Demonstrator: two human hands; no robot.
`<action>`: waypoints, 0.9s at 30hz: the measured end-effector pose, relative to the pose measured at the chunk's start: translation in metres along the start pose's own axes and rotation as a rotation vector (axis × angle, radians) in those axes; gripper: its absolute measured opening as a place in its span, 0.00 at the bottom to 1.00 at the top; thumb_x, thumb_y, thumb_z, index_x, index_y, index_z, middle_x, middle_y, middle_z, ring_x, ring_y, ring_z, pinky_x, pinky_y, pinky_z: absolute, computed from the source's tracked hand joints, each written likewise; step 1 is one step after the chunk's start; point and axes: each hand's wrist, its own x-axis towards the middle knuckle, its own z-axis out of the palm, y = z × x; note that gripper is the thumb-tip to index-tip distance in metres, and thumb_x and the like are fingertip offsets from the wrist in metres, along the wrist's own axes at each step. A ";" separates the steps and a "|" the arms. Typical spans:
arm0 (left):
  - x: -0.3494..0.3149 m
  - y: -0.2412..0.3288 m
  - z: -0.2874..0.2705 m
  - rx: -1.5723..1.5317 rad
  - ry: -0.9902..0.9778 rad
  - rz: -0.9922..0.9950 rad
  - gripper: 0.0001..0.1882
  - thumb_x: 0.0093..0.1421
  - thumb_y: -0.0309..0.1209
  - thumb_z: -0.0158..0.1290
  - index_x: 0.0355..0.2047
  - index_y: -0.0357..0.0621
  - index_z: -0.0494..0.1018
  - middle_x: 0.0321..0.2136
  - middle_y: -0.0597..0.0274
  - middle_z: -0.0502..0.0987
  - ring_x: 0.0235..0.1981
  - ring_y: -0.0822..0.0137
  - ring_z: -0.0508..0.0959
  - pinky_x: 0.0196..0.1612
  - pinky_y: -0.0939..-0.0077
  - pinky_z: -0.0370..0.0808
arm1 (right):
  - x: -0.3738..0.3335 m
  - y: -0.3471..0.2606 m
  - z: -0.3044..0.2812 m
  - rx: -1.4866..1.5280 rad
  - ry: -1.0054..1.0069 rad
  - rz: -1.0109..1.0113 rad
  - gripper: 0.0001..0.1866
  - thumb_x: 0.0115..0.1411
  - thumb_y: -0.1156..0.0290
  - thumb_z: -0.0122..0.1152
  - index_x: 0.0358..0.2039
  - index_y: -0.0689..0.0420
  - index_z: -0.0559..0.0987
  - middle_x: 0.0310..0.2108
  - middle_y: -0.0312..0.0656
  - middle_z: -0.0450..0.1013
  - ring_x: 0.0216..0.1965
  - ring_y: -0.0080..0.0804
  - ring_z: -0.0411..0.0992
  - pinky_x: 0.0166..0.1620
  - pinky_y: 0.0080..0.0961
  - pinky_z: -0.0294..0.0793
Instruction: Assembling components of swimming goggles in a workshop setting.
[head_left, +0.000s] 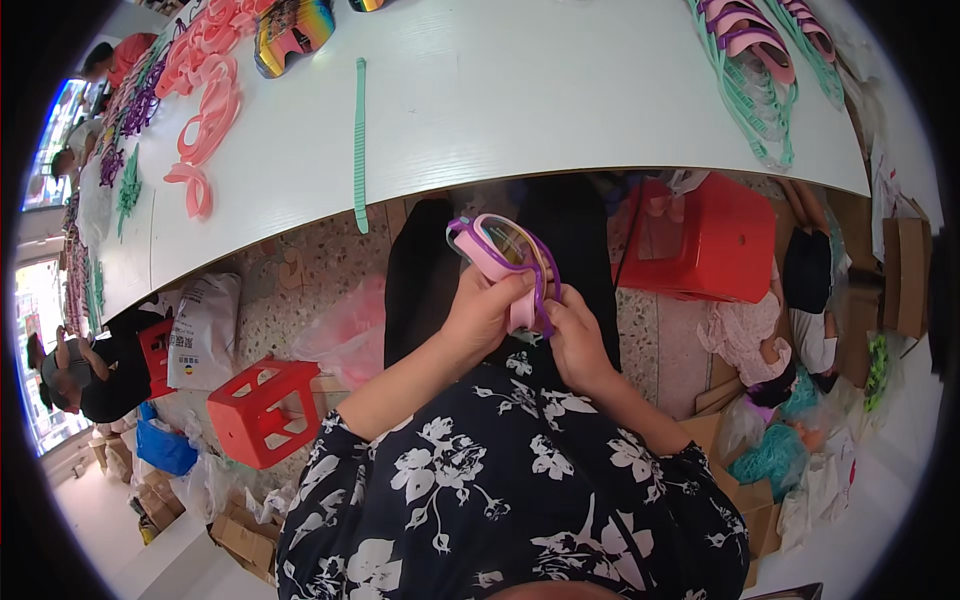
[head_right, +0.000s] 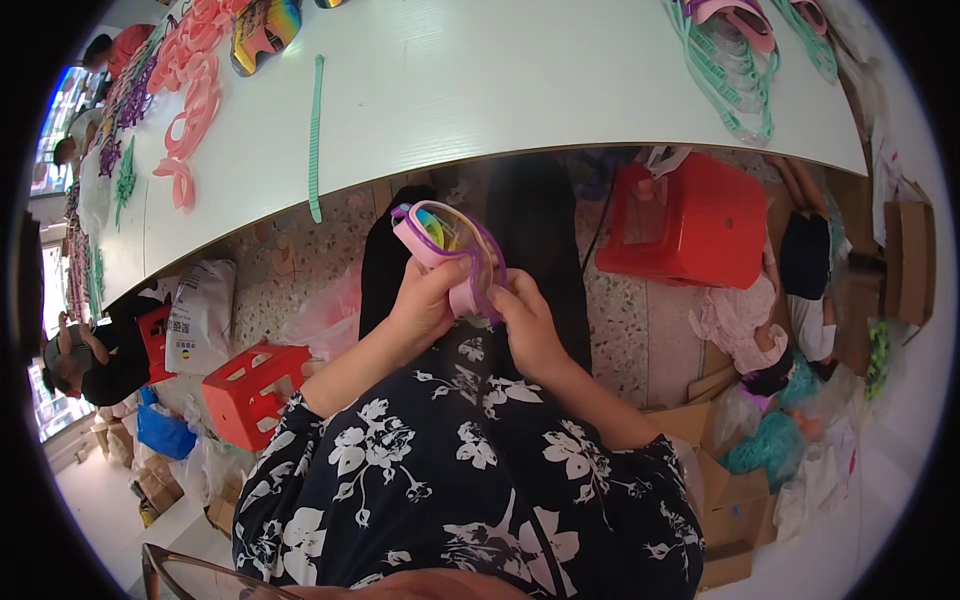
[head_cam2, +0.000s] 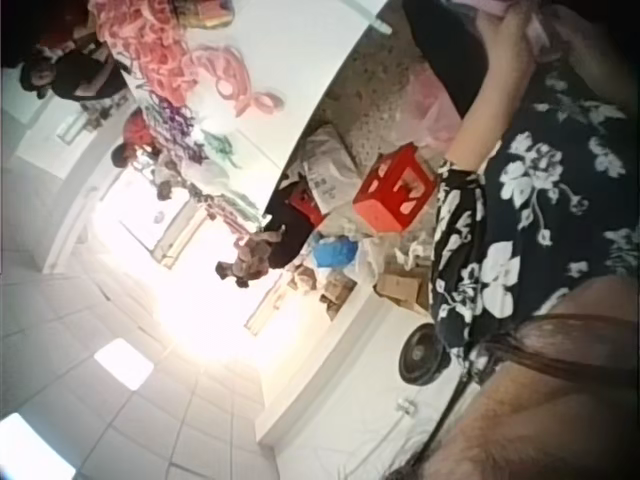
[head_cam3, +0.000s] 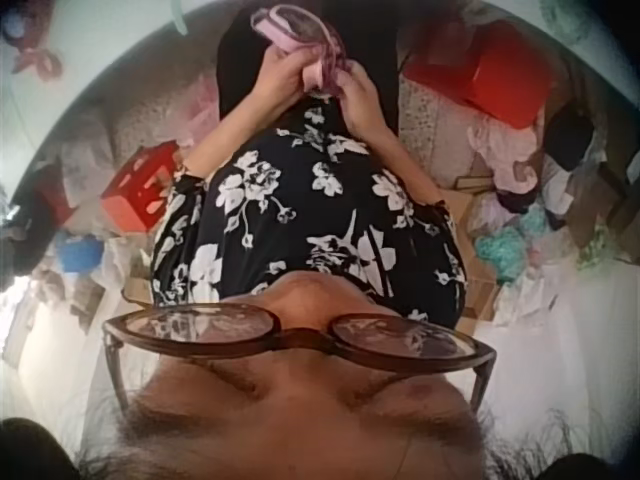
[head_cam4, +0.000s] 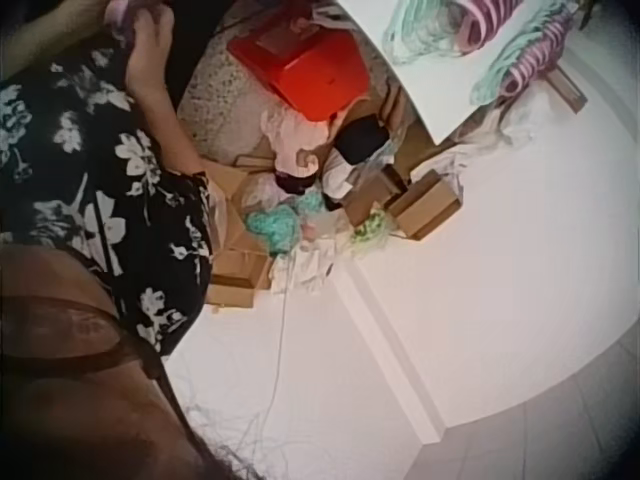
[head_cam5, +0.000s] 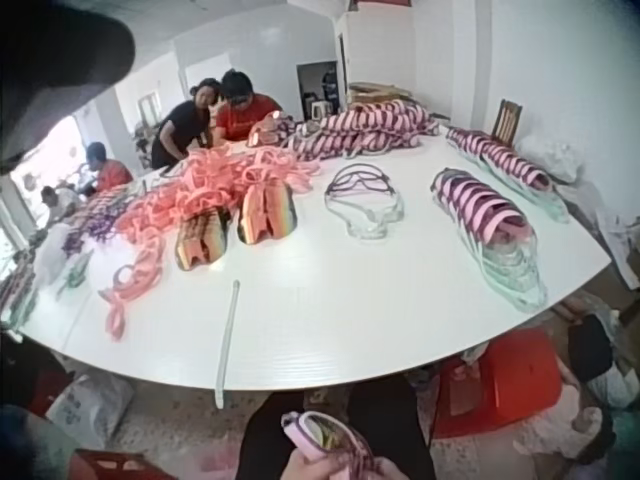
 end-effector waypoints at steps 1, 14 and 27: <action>0.001 0.000 0.001 -0.015 0.028 0.006 0.12 0.62 0.25 0.53 0.45 0.35 0.72 0.38 0.58 0.79 0.39 0.69 0.80 0.43 0.74 0.77 | 0.003 0.003 -0.004 0.057 -0.035 0.093 0.13 0.70 0.72 0.48 0.52 0.61 0.71 0.44 0.38 0.72 0.43 0.20 0.70 0.48 0.23 0.69; -0.039 0.030 -0.039 1.110 0.064 0.201 0.19 0.61 0.32 0.61 0.49 0.35 0.73 0.43 0.54 0.78 0.44 0.63 0.78 0.45 0.67 0.76 | 0.050 -0.115 -0.049 -0.673 -0.181 -0.174 0.10 0.55 0.74 0.71 0.35 0.62 0.79 0.29 0.35 0.77 0.30 0.19 0.74 0.35 0.18 0.74; 0.029 -0.037 0.003 0.833 -0.097 0.117 0.34 0.63 0.35 0.58 0.64 0.39 0.57 0.51 0.45 0.74 0.49 0.60 0.78 0.50 0.67 0.77 | 0.124 -0.121 -0.051 -0.949 -0.638 -0.042 0.14 0.47 0.71 0.75 0.33 0.61 0.81 0.31 0.35 0.78 0.35 0.21 0.74 0.43 0.20 0.73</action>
